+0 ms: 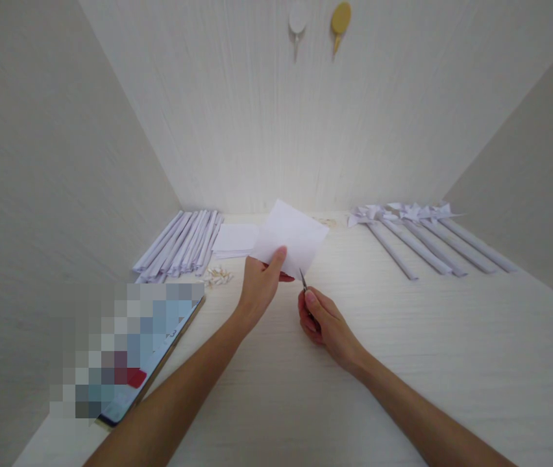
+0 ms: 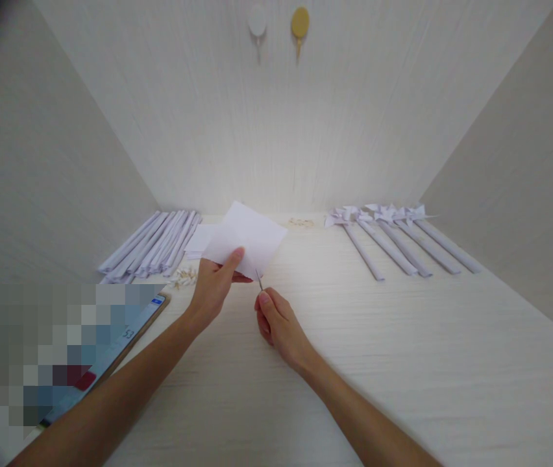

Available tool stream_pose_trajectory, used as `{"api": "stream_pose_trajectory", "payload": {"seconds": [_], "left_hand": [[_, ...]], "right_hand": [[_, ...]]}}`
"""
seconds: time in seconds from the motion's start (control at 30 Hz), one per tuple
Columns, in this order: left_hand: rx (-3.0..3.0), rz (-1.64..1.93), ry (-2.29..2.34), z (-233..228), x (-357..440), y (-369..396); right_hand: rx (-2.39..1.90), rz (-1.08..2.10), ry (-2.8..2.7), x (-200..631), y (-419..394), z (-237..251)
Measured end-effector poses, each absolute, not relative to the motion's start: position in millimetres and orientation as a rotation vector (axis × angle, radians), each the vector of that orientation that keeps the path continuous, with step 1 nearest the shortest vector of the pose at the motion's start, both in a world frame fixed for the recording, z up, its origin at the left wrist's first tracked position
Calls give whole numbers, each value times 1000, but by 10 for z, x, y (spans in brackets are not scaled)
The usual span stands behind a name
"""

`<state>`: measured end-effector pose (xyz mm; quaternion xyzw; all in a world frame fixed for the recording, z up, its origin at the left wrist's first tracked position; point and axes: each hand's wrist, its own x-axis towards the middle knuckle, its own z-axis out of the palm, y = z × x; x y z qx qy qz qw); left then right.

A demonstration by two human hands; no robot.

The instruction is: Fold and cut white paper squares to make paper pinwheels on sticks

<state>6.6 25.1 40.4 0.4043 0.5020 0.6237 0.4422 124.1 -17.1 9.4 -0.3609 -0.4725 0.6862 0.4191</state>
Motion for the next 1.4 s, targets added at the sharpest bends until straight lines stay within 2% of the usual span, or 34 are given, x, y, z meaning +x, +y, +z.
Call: {"api": "stream_pose_trajectory", "payload": {"seconds": [1.4], "left_hand": [[1114,1565,1309,374,106,222]], "right_hand": [[-1005,1666,-1190,1224,-177,134]]}}
